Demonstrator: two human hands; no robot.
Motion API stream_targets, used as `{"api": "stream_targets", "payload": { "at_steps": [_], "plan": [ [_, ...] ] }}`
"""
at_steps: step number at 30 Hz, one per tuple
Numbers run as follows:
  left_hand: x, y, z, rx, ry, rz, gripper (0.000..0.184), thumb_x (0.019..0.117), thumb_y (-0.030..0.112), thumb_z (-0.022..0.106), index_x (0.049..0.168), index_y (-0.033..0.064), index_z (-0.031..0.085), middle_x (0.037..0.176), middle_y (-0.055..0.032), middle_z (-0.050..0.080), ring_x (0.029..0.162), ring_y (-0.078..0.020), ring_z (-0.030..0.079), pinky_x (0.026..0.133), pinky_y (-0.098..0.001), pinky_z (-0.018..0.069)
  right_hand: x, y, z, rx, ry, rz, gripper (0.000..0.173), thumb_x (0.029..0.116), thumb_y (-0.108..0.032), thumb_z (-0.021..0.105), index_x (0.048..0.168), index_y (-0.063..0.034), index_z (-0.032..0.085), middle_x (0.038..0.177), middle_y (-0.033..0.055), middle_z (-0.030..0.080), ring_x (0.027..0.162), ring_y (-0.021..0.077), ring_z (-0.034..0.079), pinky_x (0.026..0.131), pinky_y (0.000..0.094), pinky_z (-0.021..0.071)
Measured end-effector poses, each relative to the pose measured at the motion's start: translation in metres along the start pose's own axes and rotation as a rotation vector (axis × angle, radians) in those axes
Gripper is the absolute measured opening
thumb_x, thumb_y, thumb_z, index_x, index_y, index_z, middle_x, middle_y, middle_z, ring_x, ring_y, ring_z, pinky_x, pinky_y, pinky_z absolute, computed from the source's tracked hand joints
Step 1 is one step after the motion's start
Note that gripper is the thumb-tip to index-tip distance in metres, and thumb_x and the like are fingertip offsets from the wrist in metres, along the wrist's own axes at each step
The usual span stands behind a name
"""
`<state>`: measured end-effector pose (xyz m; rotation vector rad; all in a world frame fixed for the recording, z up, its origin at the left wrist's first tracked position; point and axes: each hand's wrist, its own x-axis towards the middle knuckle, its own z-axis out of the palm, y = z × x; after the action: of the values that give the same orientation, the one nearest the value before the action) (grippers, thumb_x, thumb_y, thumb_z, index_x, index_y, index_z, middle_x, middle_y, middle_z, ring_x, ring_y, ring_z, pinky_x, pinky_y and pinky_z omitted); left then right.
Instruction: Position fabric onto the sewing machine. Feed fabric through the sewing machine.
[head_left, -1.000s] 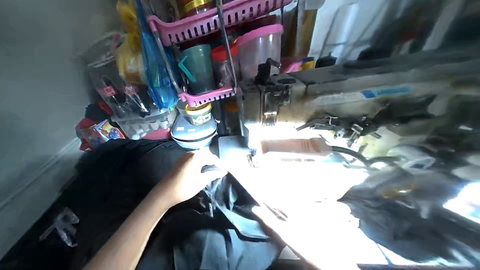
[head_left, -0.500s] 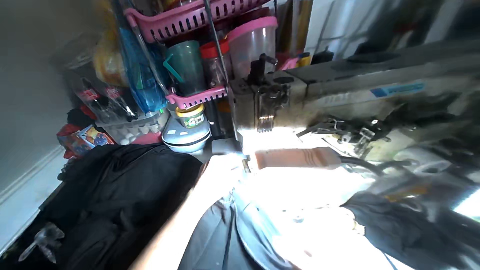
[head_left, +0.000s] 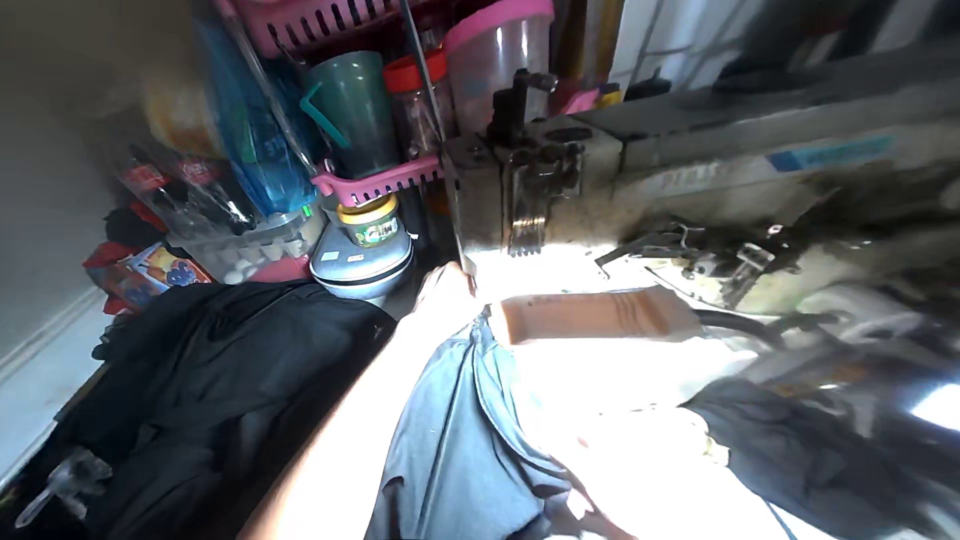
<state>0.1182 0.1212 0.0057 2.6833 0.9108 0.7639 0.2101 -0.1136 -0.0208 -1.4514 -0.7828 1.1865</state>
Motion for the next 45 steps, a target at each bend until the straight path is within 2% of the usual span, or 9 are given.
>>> {"api": "stream_targets", "payload": {
  "at_steps": [8,12,20,26,32,36,39,42,45],
  "plan": [
    [0.003,-0.015,0.003,-0.028,0.001,0.086,0.029,0.0896,0.028,0.072,0.073,0.0054,0.067,0.075,-0.011,0.068,0.074,-0.0276,0.068,0.067,-0.0502,0.0556,-0.002,-0.002,0.004,-0.006,-0.002,-0.029,0.014,0.0981,-0.022,0.064,0.104,-0.0099,0.065,0.075,-0.0101,0.063,0.055,-0.0021,0.055,0.051,0.0161,0.0498],
    [-0.054,0.026,-0.049,-0.003,0.145,0.085,0.019,0.0963,0.018,0.068,0.113,0.0089,0.071,0.131,-0.0103,0.061,0.122,-0.028,0.058,0.104,-0.046,0.0487,-0.018,-0.003,0.007,-0.023,-0.022,-0.15,0.012,0.0975,-0.021,0.064,0.098,-0.0101,0.068,0.073,-0.0127,0.064,0.055,-0.0048,0.055,0.051,0.0147,0.0498],
    [-0.146,0.048,-0.098,0.261,-0.232,0.373,0.029,0.1035,0.033,0.048,0.09,0.0201,0.071,0.101,0.0022,0.07,0.114,-0.0204,0.062,0.104,-0.0601,0.035,0.005,-0.038,-0.013,-0.577,0.032,-0.631,0.025,0.0975,-0.032,0.062,0.096,-0.0102,0.073,0.073,-0.0065,0.064,0.057,-0.001,0.053,0.053,0.0187,0.0473],
    [-0.147,0.041,-0.205,-0.262,0.186,0.195,0.04,0.1049,0.04,0.052,0.076,0.0206,0.071,0.093,0.012,0.069,0.108,-0.0037,0.062,0.104,-0.0286,0.0448,0.012,-0.077,-0.003,-0.631,-0.266,-0.393,0.024,0.0989,-0.026,0.065,0.108,-0.0048,0.071,0.087,0.0,0.065,0.078,-0.0006,0.058,0.073,0.0172,0.0506],
    [-0.147,0.06,-0.111,0.073,-0.027,0.05,0.058,0.0905,0.071,0.056,0.113,0.0198,0.073,0.112,0.003,0.071,0.12,-0.0177,0.061,0.111,-0.0619,0.0354,0.006,-0.084,-0.003,-0.16,-0.197,-0.518,0.004,0.0862,-0.008,0.068,0.087,-0.0118,0.068,0.067,-0.0112,0.06,0.056,-0.0042,0.054,0.054,0.0129,0.0472],
    [-0.12,0.042,-0.1,0.6,0.311,-0.061,0.044,0.0701,0.014,0.086,0.112,0.019,0.074,0.126,-0.01,0.066,0.129,-0.0424,0.053,0.106,-0.0829,0.0193,0.013,-0.08,0.001,0.052,-0.025,-0.674,0.016,0.0896,-0.003,0.063,0.102,-0.0116,0.068,0.08,-0.0061,0.065,0.068,0.0015,0.062,0.061,0.0188,0.0542],
    [-0.117,0.063,-0.094,0.447,0.273,-0.047,0.05,0.0796,0.03,0.074,0.129,0.0261,0.069,0.155,-0.0043,0.049,0.152,-0.0394,0.027,0.112,-0.0807,0.0067,0.0,-0.085,0.014,0.151,0.062,-0.603,0.009,0.0902,-0.004,0.064,0.091,-0.0119,0.067,0.07,-0.0054,0.063,0.059,0.0016,0.058,0.055,0.0163,0.0515],
    [-0.125,0.074,-0.056,0.187,0.105,-0.01,0.049,0.0872,0.049,0.069,0.131,0.0254,0.069,0.142,0.0025,0.062,0.149,-0.0291,0.038,0.113,-0.0803,0.0065,-0.02,-0.073,0.008,0.177,0.006,-0.317,0.011,0.0914,-0.009,0.06,0.081,-0.014,0.062,0.058,-0.0067,0.052,0.044,0.0009,0.045,0.042,0.0157,0.0394],
    [-0.12,0.055,-0.052,0.222,0.082,0.026,0.033,0.0804,0.006,0.071,0.112,0.0153,0.074,0.108,-0.0061,0.072,0.112,-0.0303,0.065,0.107,-0.0739,0.029,-0.041,-0.038,0.006,0.162,-0.082,-0.184,0.014,0.0946,-0.01,0.056,0.085,-0.0186,0.061,0.059,-0.0154,0.053,0.046,-0.0051,0.045,0.044,0.013,0.0393]
  ]
}}
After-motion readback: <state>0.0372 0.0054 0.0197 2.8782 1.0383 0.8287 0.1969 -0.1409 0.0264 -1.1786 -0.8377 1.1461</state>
